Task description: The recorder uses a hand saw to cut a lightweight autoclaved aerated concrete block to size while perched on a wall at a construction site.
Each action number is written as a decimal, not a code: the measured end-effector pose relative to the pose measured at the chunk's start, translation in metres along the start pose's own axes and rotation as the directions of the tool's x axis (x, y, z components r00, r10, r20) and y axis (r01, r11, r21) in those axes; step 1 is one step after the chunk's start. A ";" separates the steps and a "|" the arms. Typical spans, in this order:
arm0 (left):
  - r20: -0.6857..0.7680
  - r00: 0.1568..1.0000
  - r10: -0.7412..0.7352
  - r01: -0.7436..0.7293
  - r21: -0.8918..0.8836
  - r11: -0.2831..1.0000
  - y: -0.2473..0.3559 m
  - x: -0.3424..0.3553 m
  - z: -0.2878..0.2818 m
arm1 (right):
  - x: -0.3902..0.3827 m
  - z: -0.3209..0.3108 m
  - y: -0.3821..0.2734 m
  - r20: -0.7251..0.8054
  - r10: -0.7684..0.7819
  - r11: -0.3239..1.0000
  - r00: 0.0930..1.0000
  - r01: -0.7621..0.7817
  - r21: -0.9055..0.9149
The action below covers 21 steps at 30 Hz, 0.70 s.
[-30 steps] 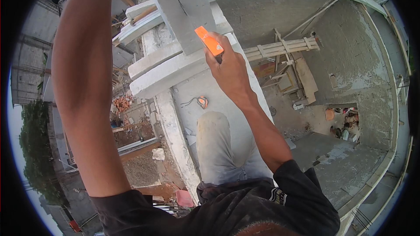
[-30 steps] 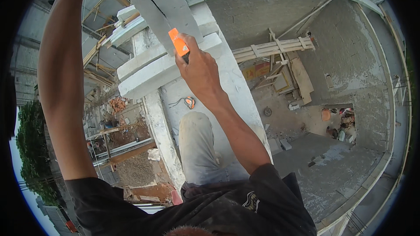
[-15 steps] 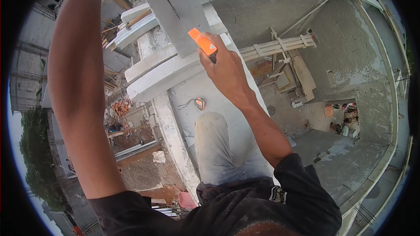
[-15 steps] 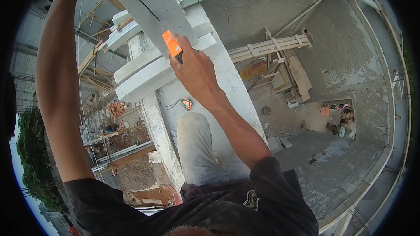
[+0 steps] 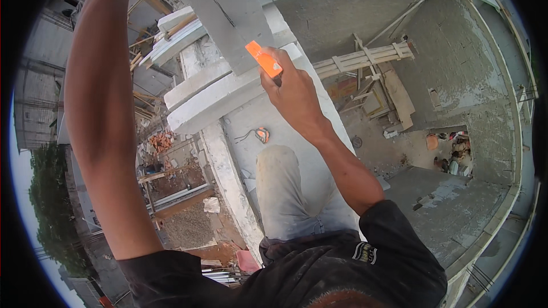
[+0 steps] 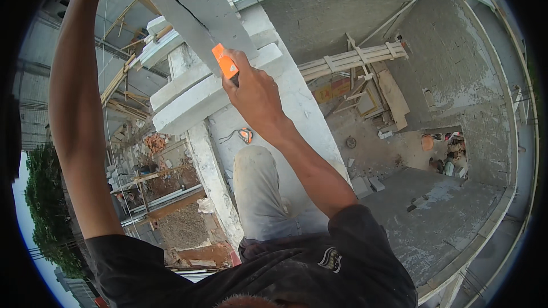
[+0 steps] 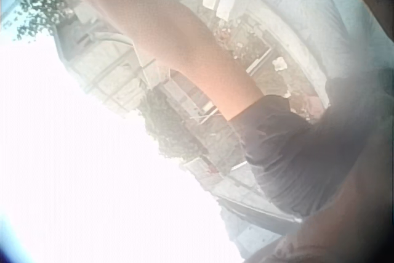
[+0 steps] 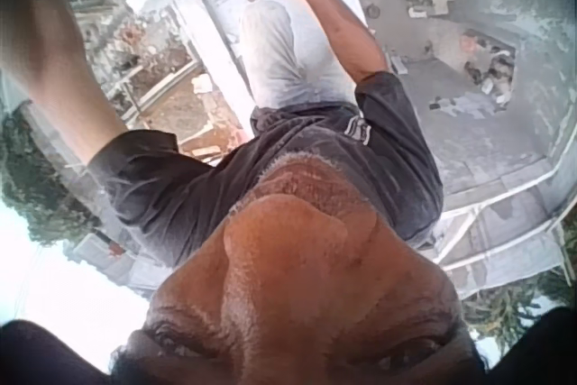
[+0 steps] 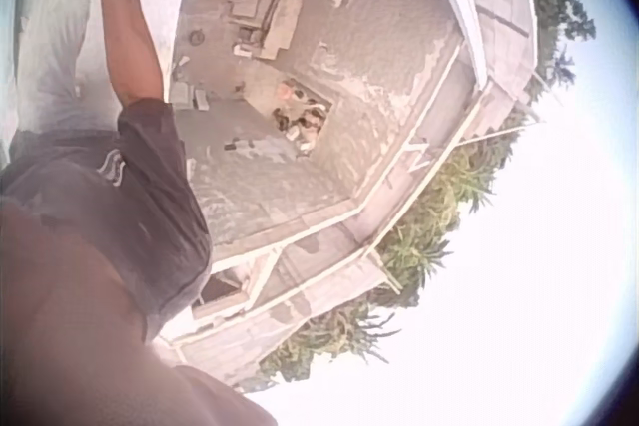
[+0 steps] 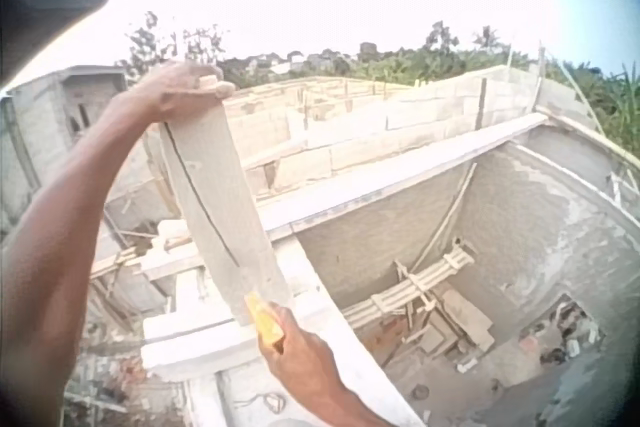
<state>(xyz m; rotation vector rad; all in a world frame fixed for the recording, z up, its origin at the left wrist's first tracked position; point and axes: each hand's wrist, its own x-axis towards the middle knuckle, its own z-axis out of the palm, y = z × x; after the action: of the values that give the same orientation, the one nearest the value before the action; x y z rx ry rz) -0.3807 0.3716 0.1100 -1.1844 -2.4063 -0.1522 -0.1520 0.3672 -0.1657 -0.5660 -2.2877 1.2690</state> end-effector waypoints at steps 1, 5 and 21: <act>0.069 0.998 -0.007 0.011 -0.045 0.999 0.001 -0.008 -0.006 | 0.012 -0.002 -0.017 0.066 0.030 0.999 0.997 -0.027 -0.038; 0.045 0.997 -0.068 0.062 0.123 0.990 -0.011 0.013 -0.015 | 0.007 -0.014 -0.045 0.095 -0.009 0.999 0.995 0.005 0.045; 0.031 0.999 0.026 -0.029 0.110 0.994 -0.040 0.044 0.012 | -0.161 -0.054 -0.009 -0.200 -0.183 0.980 0.963 0.195 0.043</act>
<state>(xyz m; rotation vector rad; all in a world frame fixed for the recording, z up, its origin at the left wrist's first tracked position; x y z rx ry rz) -0.4392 0.3821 0.1228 -1.1767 -2.3889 0.0067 0.0082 0.3099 -0.1632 -0.4188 -2.0782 1.1357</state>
